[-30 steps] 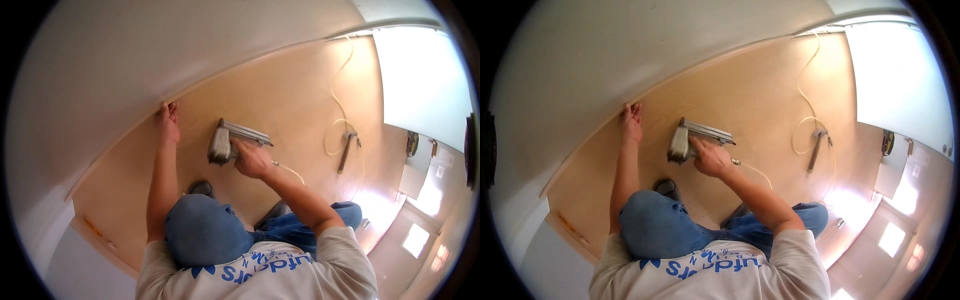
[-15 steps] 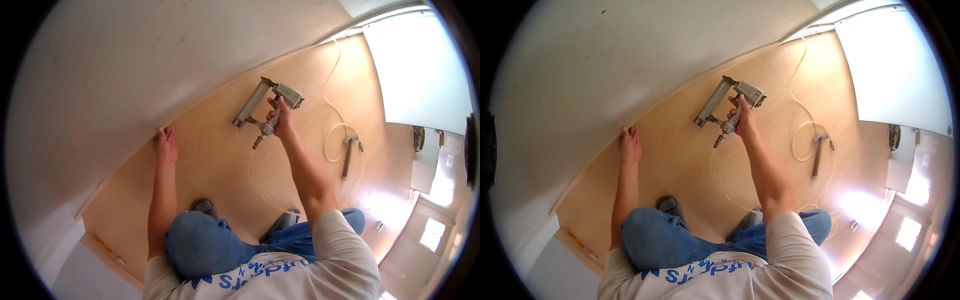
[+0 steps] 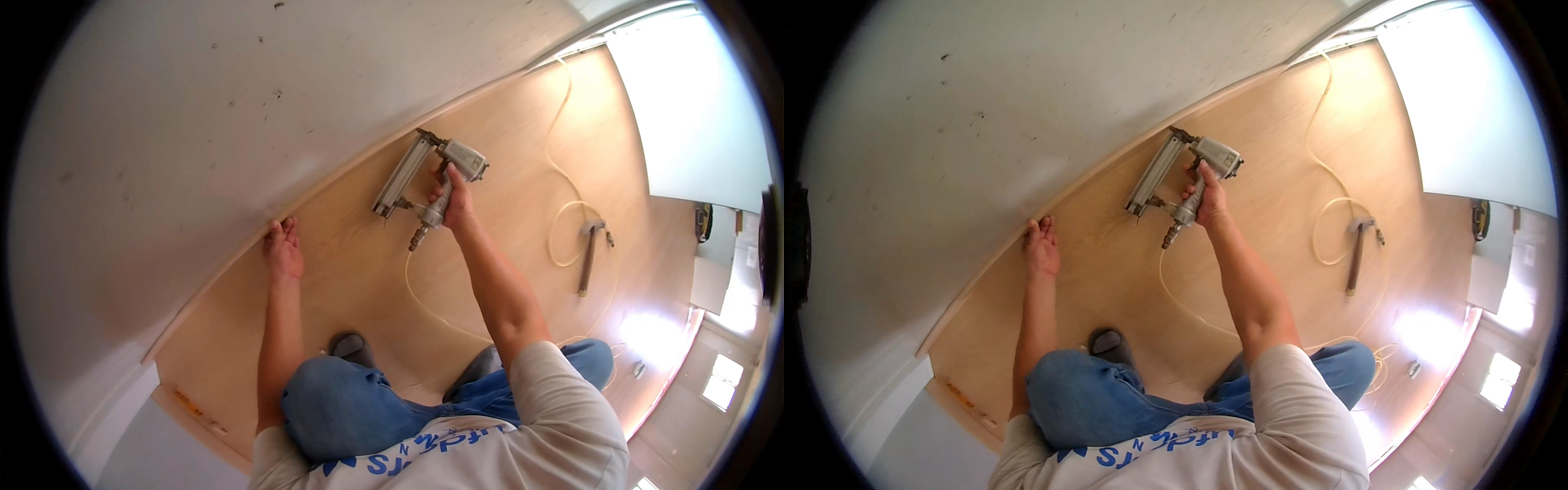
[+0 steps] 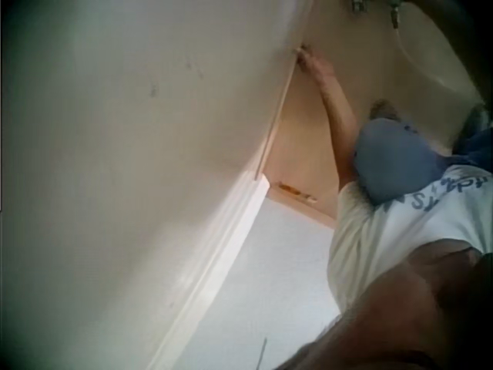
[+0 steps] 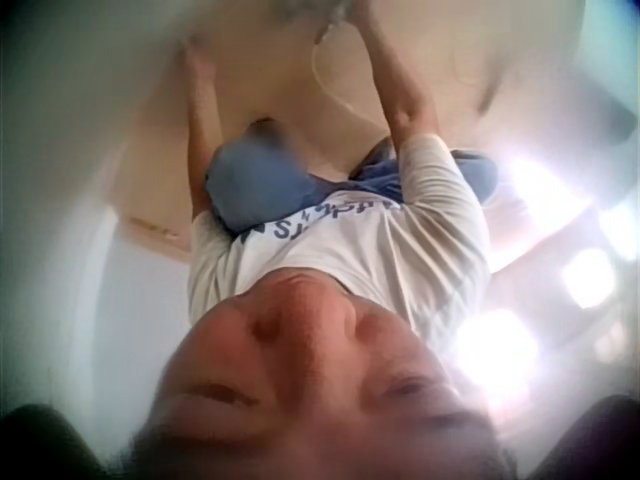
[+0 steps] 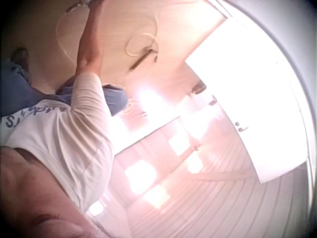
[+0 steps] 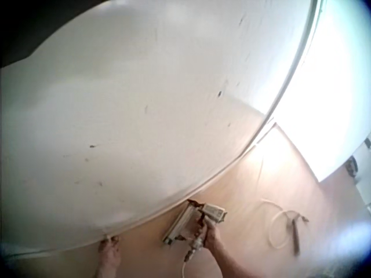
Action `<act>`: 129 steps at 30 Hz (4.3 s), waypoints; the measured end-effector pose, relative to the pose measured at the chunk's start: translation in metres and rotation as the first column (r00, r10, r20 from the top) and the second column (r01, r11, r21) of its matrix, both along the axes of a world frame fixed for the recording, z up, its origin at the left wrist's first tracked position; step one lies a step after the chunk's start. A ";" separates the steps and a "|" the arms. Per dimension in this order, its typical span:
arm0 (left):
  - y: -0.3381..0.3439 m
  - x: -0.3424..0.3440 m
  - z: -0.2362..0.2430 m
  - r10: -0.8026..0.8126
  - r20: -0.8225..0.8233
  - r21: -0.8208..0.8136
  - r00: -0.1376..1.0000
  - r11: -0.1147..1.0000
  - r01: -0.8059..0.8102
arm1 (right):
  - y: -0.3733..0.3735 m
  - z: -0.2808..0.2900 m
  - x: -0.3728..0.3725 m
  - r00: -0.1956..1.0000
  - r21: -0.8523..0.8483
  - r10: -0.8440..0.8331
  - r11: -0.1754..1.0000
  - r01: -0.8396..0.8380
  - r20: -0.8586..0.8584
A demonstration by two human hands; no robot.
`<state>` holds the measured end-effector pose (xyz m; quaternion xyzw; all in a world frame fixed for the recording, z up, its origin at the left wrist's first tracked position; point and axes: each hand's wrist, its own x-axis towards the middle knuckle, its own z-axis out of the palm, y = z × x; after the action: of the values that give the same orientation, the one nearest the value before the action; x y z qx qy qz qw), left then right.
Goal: The person installs wooden skirting boards along the base of a wall using an air-powered nail gun, positioning the boards by hand and then securing them with nails.
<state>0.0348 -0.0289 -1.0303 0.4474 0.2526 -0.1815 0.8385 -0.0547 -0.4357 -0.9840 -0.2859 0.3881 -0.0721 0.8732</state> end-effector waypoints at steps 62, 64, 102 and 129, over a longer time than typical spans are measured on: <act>-0.101 -0.013 0.112 -0.915 0.115 0.989 0.386 0.067 -0.135 | 0.023 0.009 -0.153 0.934 -0.161 0.050 0.980 -0.114 -0.354; -0.106 -0.001 0.116 -0.930 0.003 0.990 0.368 -0.049 -0.132 | 0.024 0.010 -0.148 0.937 -0.163 0.062 0.979 -0.125 -0.344; 0.106 -0.835 0.356 0.366 -0.707 0.701 0.605 0.471 0.535 | 0.018 0.114 -0.052 0.589 -0.585 0.492 0.183 -0.790 -0.641; 0.528 -0.317 0.119 -0.071 -0.074 0.893 0.995 0.440 0.098 | 0.194 0.174 -0.113 -0.267 0.071 -0.053 -0.996 -0.059 -0.962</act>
<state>-0.2825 0.4992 -0.9118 0.8315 0.2984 -0.0684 0.4635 -0.1675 -0.2421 -0.8104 -0.8409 -0.2296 0.4720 -0.1319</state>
